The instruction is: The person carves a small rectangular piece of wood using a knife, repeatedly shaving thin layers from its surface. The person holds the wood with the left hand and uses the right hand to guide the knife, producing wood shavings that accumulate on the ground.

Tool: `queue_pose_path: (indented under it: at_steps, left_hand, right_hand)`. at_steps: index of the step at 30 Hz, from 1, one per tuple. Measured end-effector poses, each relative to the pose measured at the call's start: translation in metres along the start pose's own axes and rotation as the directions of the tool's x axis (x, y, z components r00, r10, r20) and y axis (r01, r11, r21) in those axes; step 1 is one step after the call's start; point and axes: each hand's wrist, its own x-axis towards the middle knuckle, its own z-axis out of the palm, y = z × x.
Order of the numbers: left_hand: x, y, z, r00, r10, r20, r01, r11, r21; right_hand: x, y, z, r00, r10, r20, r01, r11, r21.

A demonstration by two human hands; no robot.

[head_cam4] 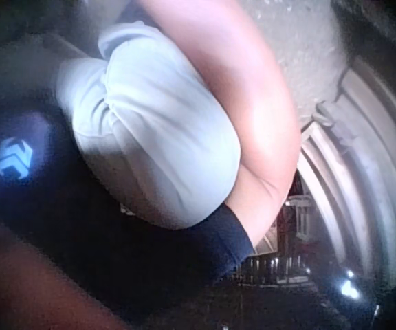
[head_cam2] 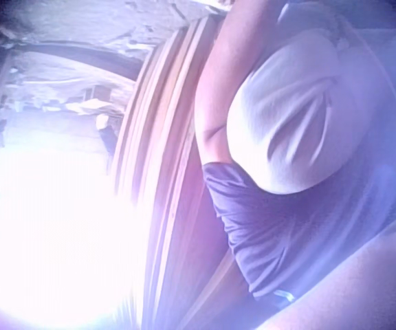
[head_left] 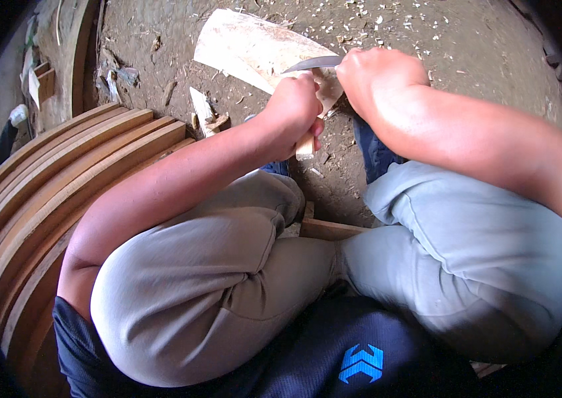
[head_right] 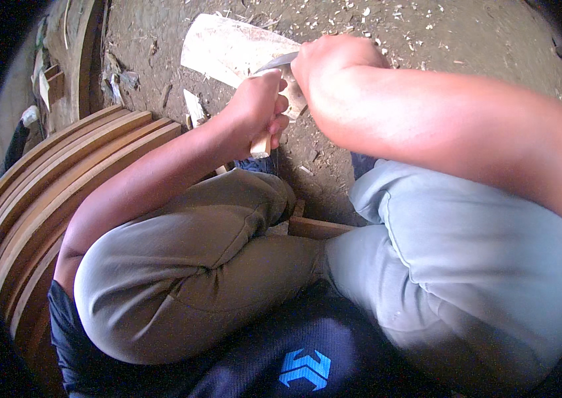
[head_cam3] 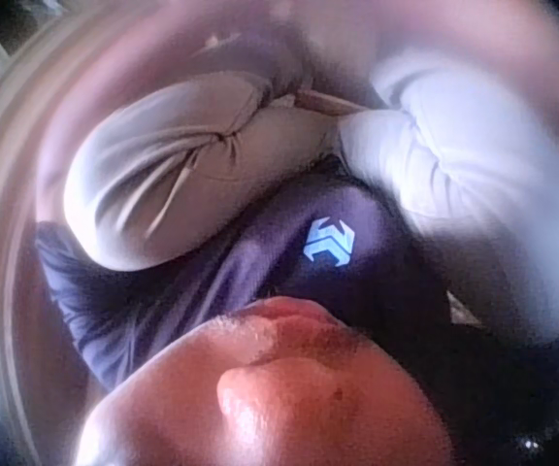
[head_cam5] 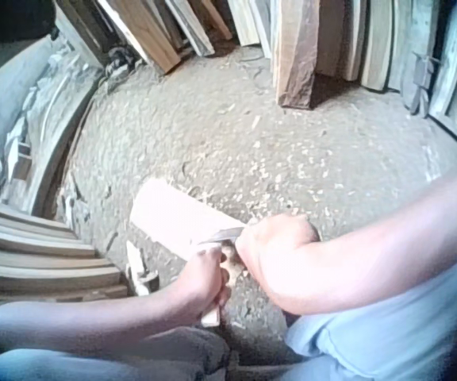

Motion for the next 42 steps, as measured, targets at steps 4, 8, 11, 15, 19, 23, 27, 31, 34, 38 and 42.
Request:
queue_pose_path:
  at_steps: [4, 8, 11, 15, 19, 23, 27, 31, 34, 38, 42]
  left_hand:
    - [0.010, -0.002, 0.007, 0.999, -0.006, -0.032, 0.004, 0.998, -0.063]
    - [-0.001, 0.006, 0.013, 1.000, 0.004, -0.025, -0.005, 0.999, -0.042]
    - [-0.002, 0.004, 0.000, 1.000, -0.021, -0.013, 0.020, 0.997, -0.079]
    - [0.006, 0.008, 0.008, 0.996, -0.012, 0.088, 0.017, 0.998, -0.058]
    - [0.003, 0.000, -0.004, 0.998, -0.024, 0.056, 0.029, 0.996, -0.085]
    - [0.000, 0.003, -0.004, 0.998, -0.026, 0.057, 0.029, 0.998, -0.058]
    - [0.004, 0.000, -0.003, 0.999, -0.002, 0.046, 0.003, 1.000, -0.031]
    - [0.007, -0.003, 0.002, 0.997, 0.070, 0.017, -0.072, 0.993, 0.094]
    - [0.012, -0.005, 0.003, 0.998, 0.057, -0.004, -0.057, 0.993, 0.099]
    - [0.010, -0.005, 0.004, 0.995, 0.062, -0.078, -0.057, 0.997, 0.060]
    - [0.016, -0.008, 0.009, 0.991, 0.107, -0.077, -0.100, 0.991, 0.093]
  right_hand:
    - [-0.004, -0.005, -0.002, 0.996, 0.091, -0.007, -0.091, 0.995, 0.032]
    - [0.009, 0.004, -0.014, 0.995, -0.095, -0.023, 0.092, 0.989, -0.119]
    - [0.020, 0.002, -0.035, 0.984, -0.177, 0.003, 0.177, 0.983, -0.050]
    - [0.013, 0.036, -0.016, 0.991, -0.127, -0.046, 0.131, 0.984, 0.121]
    - [0.012, 0.041, 0.006, 0.995, -0.080, -0.063, 0.093, 0.969, 0.231]
    - [0.004, 0.044, 0.014, 0.985, -0.107, -0.136, 0.140, 0.956, 0.258]
    - [0.003, 0.043, 0.014, 0.975, -0.123, -0.187, 0.159, 0.968, 0.195]
    - [0.003, 0.034, 0.029, 0.960, -0.087, -0.265, 0.113, 0.990, 0.086]
    - [0.002, 0.030, 0.026, 0.967, -0.088, -0.238, 0.103, 0.993, 0.053]
    - [0.011, 0.019, 0.021, 0.970, -0.097, -0.224, 0.099, 0.995, -0.002]
    - [0.035, 0.023, 0.007, 0.972, -0.161, -0.171, 0.157, 0.987, -0.037]
